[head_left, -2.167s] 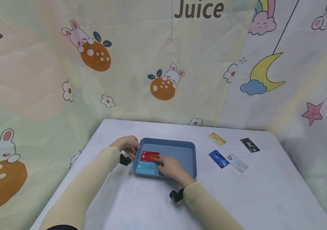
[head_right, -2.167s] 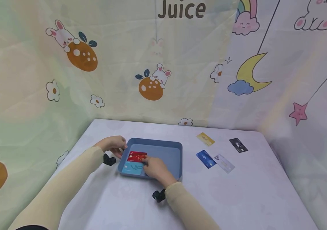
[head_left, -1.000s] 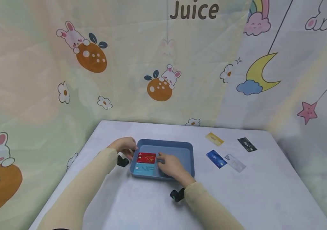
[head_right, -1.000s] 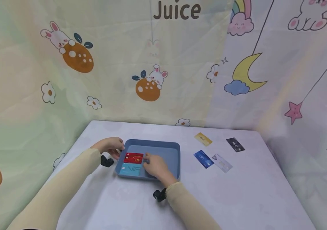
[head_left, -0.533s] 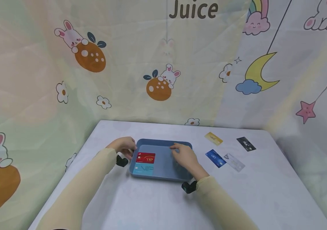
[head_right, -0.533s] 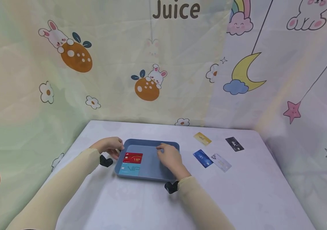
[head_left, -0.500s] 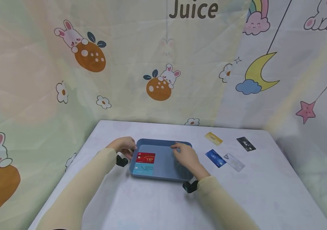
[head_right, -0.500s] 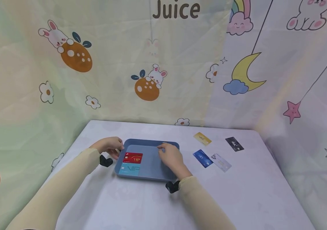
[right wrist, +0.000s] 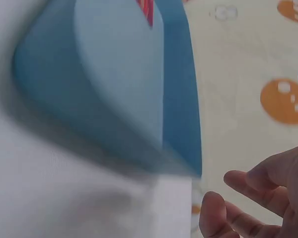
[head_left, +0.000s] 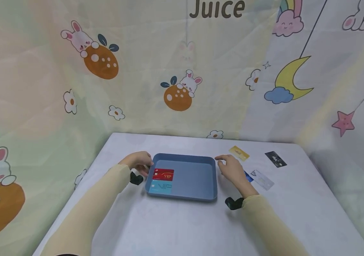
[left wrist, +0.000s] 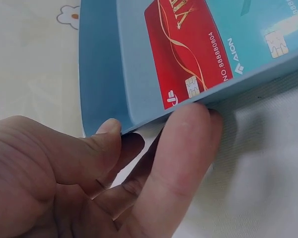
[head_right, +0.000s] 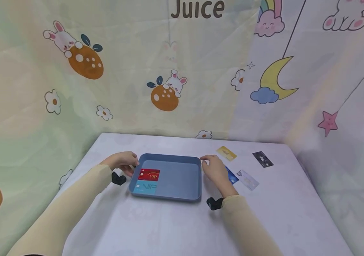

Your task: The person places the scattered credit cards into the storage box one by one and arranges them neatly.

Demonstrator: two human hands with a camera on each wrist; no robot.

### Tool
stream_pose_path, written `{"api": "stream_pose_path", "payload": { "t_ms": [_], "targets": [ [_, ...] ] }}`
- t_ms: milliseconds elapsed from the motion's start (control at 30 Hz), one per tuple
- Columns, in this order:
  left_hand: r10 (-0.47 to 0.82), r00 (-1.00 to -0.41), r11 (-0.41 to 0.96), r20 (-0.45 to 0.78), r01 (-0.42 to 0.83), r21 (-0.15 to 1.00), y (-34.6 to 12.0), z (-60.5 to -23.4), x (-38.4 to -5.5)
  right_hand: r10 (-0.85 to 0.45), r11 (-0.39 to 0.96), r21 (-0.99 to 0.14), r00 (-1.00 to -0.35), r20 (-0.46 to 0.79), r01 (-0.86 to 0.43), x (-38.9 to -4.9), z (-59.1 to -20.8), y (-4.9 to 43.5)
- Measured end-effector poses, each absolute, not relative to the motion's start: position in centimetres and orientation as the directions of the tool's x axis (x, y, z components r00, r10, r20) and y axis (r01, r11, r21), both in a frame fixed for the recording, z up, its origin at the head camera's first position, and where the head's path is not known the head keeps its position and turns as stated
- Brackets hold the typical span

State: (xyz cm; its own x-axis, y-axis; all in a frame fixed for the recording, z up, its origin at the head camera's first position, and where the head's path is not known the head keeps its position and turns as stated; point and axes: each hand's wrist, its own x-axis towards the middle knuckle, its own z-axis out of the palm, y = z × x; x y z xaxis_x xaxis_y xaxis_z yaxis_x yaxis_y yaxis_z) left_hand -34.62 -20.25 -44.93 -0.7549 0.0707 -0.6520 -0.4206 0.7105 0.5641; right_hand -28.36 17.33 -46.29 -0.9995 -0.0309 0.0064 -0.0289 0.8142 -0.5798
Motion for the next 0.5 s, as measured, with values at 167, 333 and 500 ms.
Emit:
{"api": "stream_pose_path", "payload": {
  "t_ms": [167, 333, 500],
  "targets": [
    [0.065, -0.752, 0.711, -0.655, -0.426, 0.559, -20.2, -44.9, -34.7, -0.010, 0.822, -0.569, -1.000, -0.005, -0.005, -28.6, -46.6, 20.5],
    [0.077, -0.745, 0.713, -0.663, -0.424, 0.559, -20.1, -44.7, -34.7, 0.014, 0.856, -0.516, -0.999, -0.043, 0.034, -28.6, -47.3, 23.1],
    [0.083, -0.745, 0.713, -0.662, -0.420, 0.562, -19.8, -44.8, -34.7, 0.079, 0.865, -0.481, -0.985, -0.150, 0.142, -28.2, -48.2, 25.5]
  ]
}}
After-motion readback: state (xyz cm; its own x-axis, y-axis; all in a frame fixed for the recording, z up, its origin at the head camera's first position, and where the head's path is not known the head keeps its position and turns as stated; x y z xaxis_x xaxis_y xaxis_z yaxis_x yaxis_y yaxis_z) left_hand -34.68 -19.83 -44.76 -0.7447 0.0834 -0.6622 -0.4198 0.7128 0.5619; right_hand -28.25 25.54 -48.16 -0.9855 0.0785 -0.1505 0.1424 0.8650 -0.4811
